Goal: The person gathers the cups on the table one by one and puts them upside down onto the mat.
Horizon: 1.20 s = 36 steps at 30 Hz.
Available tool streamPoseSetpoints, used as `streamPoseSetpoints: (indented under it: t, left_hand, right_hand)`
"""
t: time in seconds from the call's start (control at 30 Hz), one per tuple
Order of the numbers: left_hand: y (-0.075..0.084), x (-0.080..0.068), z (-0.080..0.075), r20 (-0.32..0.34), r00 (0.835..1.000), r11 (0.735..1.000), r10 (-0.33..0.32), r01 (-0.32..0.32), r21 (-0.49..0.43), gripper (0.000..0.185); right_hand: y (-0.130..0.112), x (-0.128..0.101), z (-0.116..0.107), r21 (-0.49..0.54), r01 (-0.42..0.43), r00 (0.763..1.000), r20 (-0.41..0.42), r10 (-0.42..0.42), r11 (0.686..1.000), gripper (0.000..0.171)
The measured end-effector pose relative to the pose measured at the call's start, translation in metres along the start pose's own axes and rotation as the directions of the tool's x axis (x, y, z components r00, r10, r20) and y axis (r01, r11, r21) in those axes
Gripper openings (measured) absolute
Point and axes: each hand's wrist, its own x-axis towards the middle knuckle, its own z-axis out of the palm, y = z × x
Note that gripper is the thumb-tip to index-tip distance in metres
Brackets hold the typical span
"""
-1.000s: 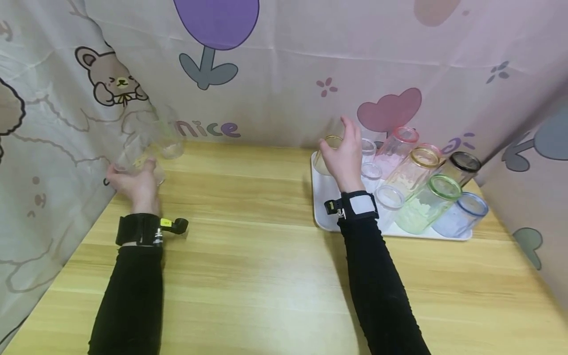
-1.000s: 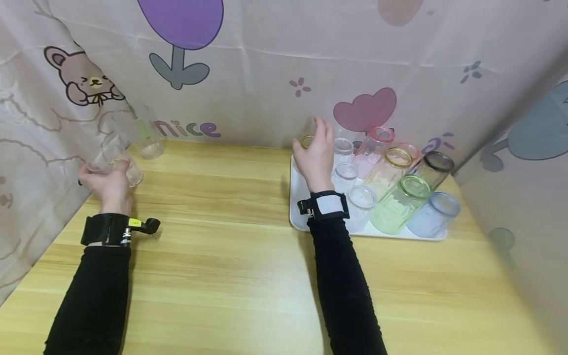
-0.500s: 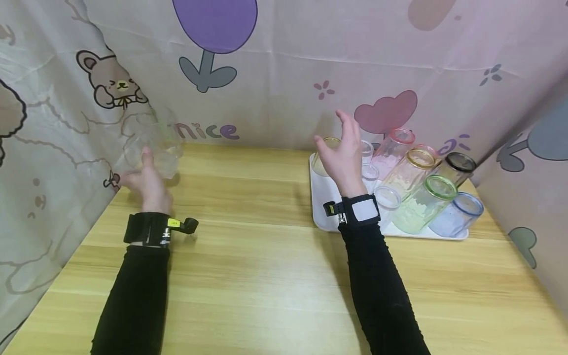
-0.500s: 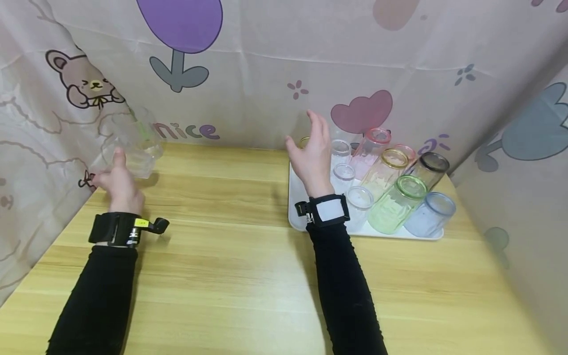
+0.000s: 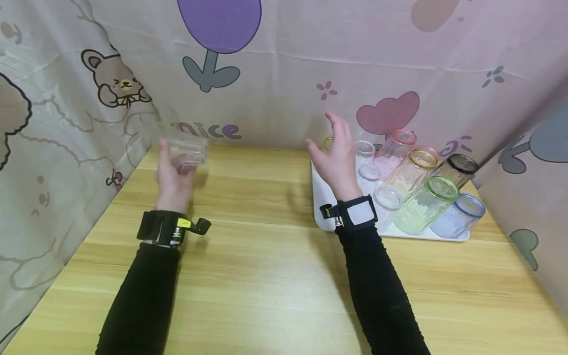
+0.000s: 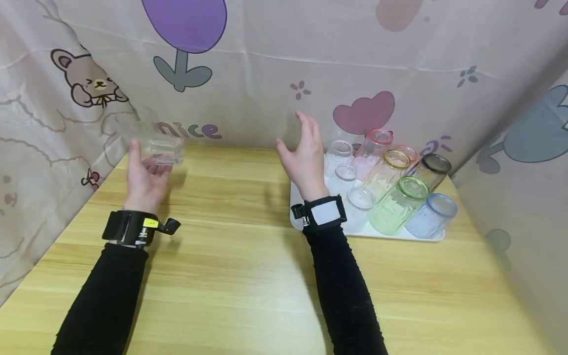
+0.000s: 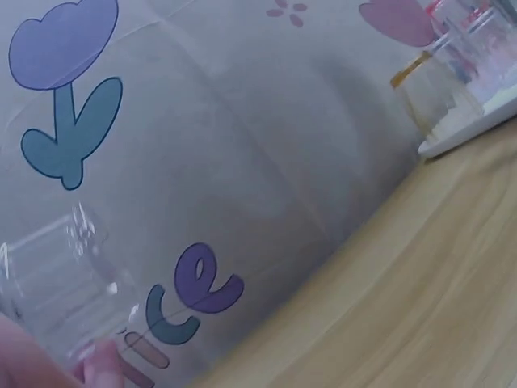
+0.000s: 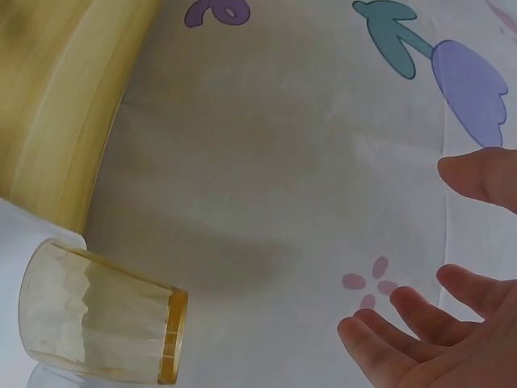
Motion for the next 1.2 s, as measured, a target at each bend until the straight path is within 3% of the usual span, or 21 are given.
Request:
streamPoseSetpoints:
  t: [0.2,0.4,0.57,0.73,0.97,1.1,1.2]
  left_hand:
    - [-0.012,0.002,0.003,0.102,0.993,0.995,-0.064,0.071,-0.064,0.079]
    - [-0.022,0.005,0.004,0.213,0.972,0.993,-0.1,0.112,-0.043,0.086]
    - [-0.028,0.004,0.005,0.286,0.95,0.991,-0.127,0.135,-0.008,0.082]
    - [-0.037,0.0,0.007,0.406,0.905,0.991,-0.13,0.119,0.052,0.076]
    - [-0.049,-0.003,0.01,0.592,0.797,0.993,-0.122,0.09,0.083,0.077]
    - [-0.052,-0.005,0.01,0.629,0.765,0.989,-0.139,0.075,0.127,0.088]
    - [-0.053,-0.006,0.011,0.64,0.753,0.987,-0.153,0.082,0.14,0.092]
  right_hand:
    - [-0.008,-0.003,0.006,0.022,0.054,0.998,0.023,-0.055,0.998,0.069]
    - [-0.016,-0.01,0.017,0.036,0.135,0.988,0.073,-0.137,0.99,0.07]
    - [-0.025,-0.017,0.033,0.042,0.182,0.968,0.168,-0.186,0.982,0.074]
    - [-0.03,-0.024,0.045,0.058,0.228,0.94,0.246,-0.235,0.972,0.08]
    - [-0.035,-0.029,0.054,0.106,0.348,0.901,0.238,-0.364,0.931,0.09]
    - [-0.036,-0.032,0.058,0.126,0.397,0.883,0.217,-0.415,0.909,0.085]
    - [-0.036,-0.034,0.062,0.147,0.427,0.871,0.197,-0.449,0.892,0.079]
